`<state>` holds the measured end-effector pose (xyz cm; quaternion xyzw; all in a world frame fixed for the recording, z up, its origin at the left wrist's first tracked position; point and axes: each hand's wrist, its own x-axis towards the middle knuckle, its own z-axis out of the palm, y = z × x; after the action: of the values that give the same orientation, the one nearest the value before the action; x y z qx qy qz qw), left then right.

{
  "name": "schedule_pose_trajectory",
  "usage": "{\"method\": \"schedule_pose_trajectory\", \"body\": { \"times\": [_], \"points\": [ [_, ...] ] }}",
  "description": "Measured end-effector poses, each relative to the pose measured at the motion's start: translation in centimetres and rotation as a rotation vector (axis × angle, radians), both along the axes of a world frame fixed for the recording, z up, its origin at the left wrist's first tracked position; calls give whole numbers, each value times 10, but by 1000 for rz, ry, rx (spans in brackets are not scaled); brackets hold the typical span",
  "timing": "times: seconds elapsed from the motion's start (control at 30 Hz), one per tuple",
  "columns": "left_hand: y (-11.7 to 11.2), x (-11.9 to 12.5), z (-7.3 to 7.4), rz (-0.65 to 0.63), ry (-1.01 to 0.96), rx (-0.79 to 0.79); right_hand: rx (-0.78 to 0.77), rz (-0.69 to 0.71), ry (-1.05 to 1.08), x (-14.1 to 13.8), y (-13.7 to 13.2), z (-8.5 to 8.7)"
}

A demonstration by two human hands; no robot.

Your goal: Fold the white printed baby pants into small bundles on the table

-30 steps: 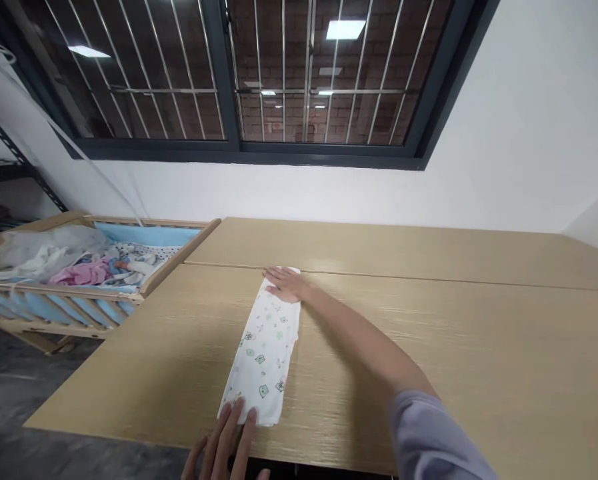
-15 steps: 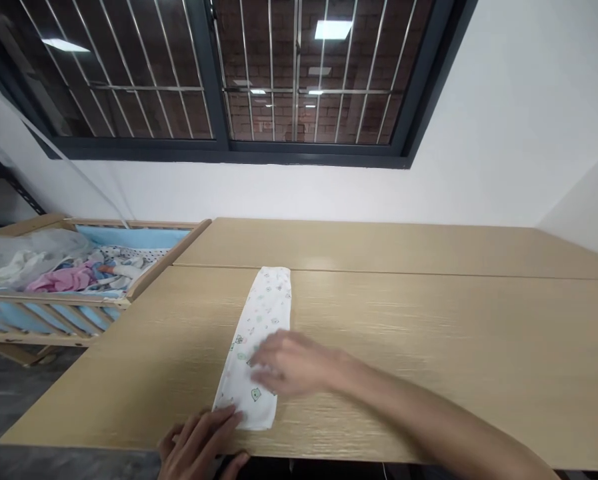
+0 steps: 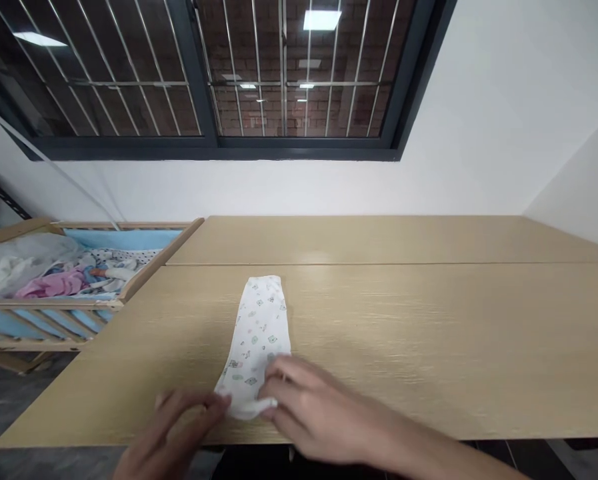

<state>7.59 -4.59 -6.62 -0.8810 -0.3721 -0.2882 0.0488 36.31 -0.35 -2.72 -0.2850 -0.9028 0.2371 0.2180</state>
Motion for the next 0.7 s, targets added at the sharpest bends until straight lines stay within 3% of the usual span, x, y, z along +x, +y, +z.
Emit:
{"method": "schedule_pose_trajectory", "body": {
  "times": [0.07,0.13,0.27,0.4,0.5,0.57,0.63,0.7],
  "points": [
    [31,2,17,35,-65,19,-91,-39,58,2,28,20],
    [73,8,32,97,-127,58,-99,-104,130,-2,67,25],
    [157,30,50,273,-100,-161,-128,-268,292,-19,156,0],
    [210,53,44,412,-6,-325,-141,-399,206,-38,219,-32],
    [228,64,34,477,59,-351,-117,-460,120,-47,240,-49],
    [227,68,30,525,94,-346,-97,-474,89,-49,243,-53],
    [211,71,26,570,121,-316,-48,-488,82,-49,237,-52],
    [181,73,18,599,143,-279,66,-440,67,-49,222,-45]
  ]
}}
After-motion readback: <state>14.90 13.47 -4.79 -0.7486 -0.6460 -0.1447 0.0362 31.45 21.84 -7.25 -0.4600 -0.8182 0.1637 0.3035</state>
